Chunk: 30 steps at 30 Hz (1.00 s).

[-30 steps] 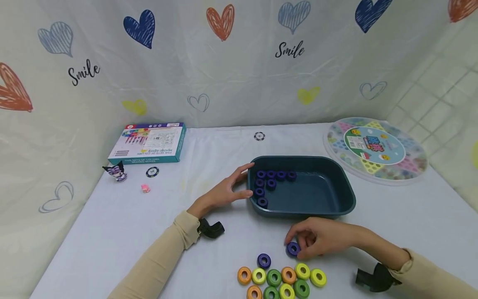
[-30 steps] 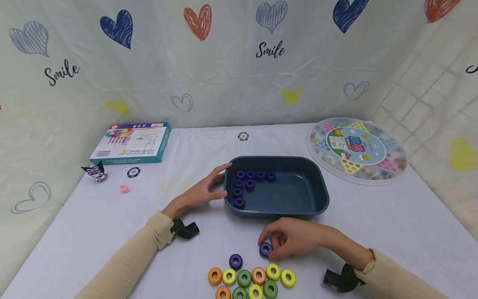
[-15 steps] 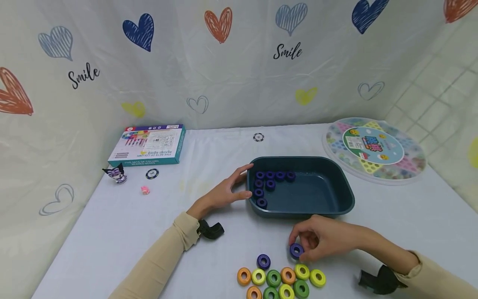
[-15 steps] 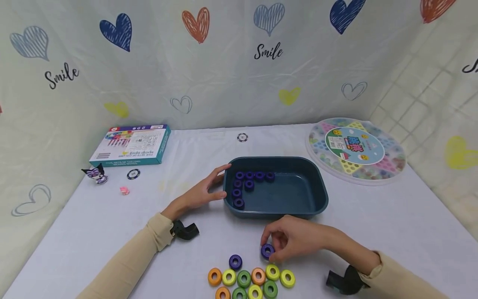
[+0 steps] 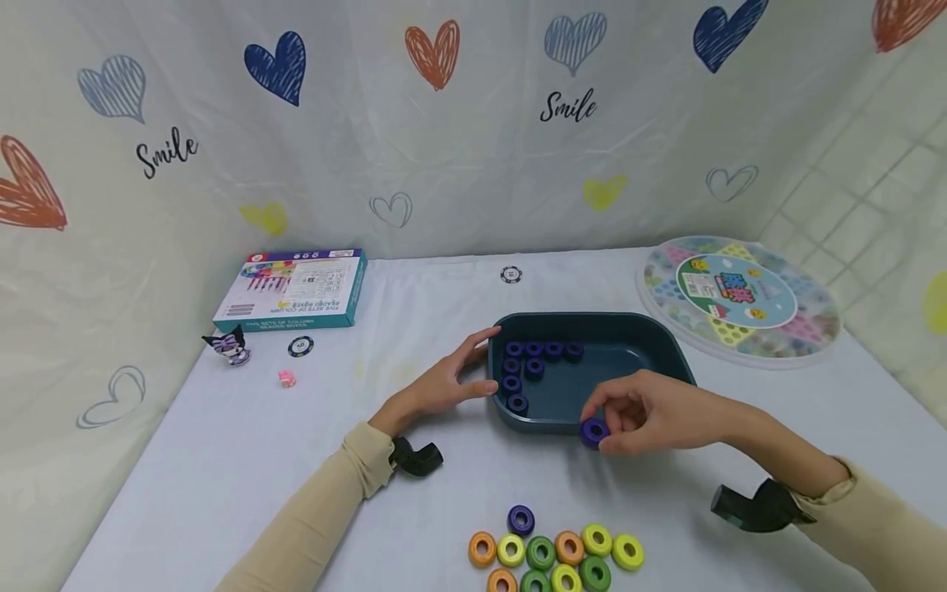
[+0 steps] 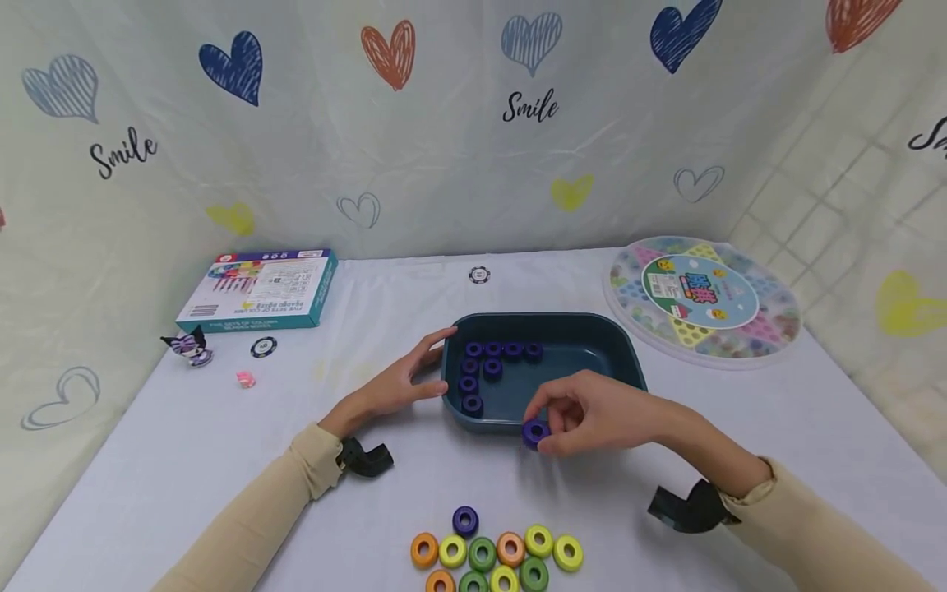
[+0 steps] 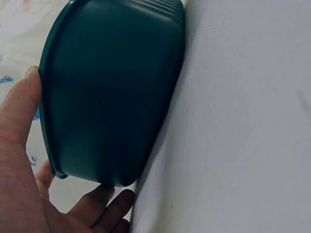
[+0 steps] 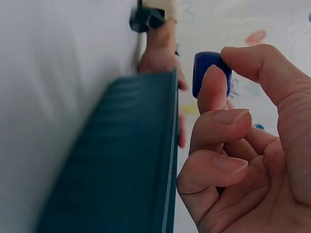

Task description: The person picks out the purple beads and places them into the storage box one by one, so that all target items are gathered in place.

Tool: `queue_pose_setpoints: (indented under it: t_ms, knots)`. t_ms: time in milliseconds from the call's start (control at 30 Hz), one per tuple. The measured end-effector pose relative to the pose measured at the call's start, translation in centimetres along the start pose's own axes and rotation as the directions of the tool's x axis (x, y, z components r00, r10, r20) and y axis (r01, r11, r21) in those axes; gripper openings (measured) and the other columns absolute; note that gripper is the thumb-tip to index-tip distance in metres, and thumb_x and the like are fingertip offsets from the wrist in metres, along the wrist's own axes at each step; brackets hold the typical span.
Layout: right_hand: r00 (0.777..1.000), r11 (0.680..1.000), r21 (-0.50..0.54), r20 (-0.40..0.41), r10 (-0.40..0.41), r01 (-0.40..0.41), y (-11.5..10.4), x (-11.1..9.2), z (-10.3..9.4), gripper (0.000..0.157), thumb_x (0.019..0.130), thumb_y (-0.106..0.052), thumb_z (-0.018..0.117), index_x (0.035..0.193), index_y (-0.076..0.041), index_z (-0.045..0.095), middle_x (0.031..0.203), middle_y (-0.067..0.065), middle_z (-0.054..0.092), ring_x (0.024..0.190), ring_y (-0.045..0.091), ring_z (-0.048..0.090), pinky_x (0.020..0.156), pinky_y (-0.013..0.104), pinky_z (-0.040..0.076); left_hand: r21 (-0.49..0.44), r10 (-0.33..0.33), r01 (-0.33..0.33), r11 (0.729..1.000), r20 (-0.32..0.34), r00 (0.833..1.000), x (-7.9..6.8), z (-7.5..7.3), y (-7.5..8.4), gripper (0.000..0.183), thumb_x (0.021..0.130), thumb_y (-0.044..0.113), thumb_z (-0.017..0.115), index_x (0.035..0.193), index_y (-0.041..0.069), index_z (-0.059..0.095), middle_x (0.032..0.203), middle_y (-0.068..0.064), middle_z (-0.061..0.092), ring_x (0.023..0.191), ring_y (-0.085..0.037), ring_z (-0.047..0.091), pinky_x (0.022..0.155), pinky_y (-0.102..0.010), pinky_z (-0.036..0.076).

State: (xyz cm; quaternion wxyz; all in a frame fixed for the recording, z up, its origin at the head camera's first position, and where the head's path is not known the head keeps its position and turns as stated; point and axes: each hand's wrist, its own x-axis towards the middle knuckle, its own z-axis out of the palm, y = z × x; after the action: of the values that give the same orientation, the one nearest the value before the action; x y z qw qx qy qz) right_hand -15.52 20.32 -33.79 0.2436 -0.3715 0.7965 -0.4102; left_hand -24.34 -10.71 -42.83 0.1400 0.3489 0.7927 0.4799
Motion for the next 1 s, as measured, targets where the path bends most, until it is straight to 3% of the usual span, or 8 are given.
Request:
queue_pose_setpoints:
  t_ms: [100, 367, 567, 800, 1000]
  knots:
    - [0.999, 0.999, -0.032, -0.02, 0.043, -0.043, 0.1, 0.4, -0.8, 0.024, 0.082, -0.021, 0.067, 0.105, -0.017, 0.059, 0.068, -0.002, 0.058, 0.054, 0.007, 0.048, 0.048, 0.024, 0.043, 0.001, -0.017, 0.017, 1.0, 0.0, 1.0, 0.0, 0.0, 0.0, 0.078, 0.078, 0.058, 0.058, 0.141, 0.041, 0.014, 0.14, 0.005, 0.034, 0.127, -0.007, 0.03, 0.101, -0.047, 0.023]
    - [0.998, 0.991, -0.118, -0.038, 0.052, -0.057, 0.5, 2.1, -3.0, 0.024, 0.083, -0.023, 0.066, 0.104, -0.014, 0.059, 0.065, -0.003, 0.056, 0.051, 0.009, 0.048, 0.05, 0.025, 0.044, 0.013, -0.002, 0.002, 1.0, -0.007, 1.0, 0.1, 0.0, -0.5, 0.078, 0.078, 0.06, 0.056, 0.141, 0.043, 0.014, 0.141, 0.005, 0.032, 0.128, -0.009, 0.029, 0.101, -0.049, 0.022]
    - [0.994, 0.986, -0.128, -0.049, 0.098, -0.103, 1.2, 3.5, -4.3, 0.026, 0.082, -0.024, 0.066, 0.103, -0.012, 0.058, 0.066, 0.0, 0.057, 0.052, 0.014, 0.05, 0.051, 0.027, 0.045, 0.0, -0.005, 0.005, 1.0, -0.005, 1.0, 0.1, 0.1, -0.5, 0.078, 0.077, 0.061, 0.057, 0.141, 0.043, 0.014, 0.141, 0.006, 0.033, 0.128, -0.008, 0.029, 0.101, -0.048, 0.023]
    - [0.99, 0.987, -0.086, -0.05, 0.128, -0.132, 2.1, 5.0, -5.5, 0.026, 0.083, -0.024, 0.066, 0.104, -0.012, 0.058, 0.066, 0.002, 0.058, 0.057, 0.031, 0.052, 0.049, 0.028, 0.044, 0.003, -0.008, 0.008, 1.0, -0.009, 1.0, 0.1, 0.2, -0.6, 0.08, 0.076, 0.063, 0.056, 0.141, 0.043, 0.014, 0.141, 0.007, 0.031, 0.128, -0.007, 0.029, 0.101, -0.048, 0.022]
    - [0.989, 0.986, -0.097, -0.067, 0.131, -0.137, 2.8, 6.2, -5.9, 0.029, 0.082, -0.024, 0.067, 0.104, -0.007, 0.058, 0.066, 0.004, 0.057, 0.055, 0.029, 0.051, 0.048, 0.028, 0.043, 0.003, -0.003, 0.003, 1.0, -0.006, 1.0, 0.2, 0.2, -0.7, 0.079, 0.077, 0.062, 0.056, 0.141, 0.043, 0.014, 0.142, 0.008, 0.031, 0.128, -0.007, 0.028, 0.102, -0.047, 0.022]
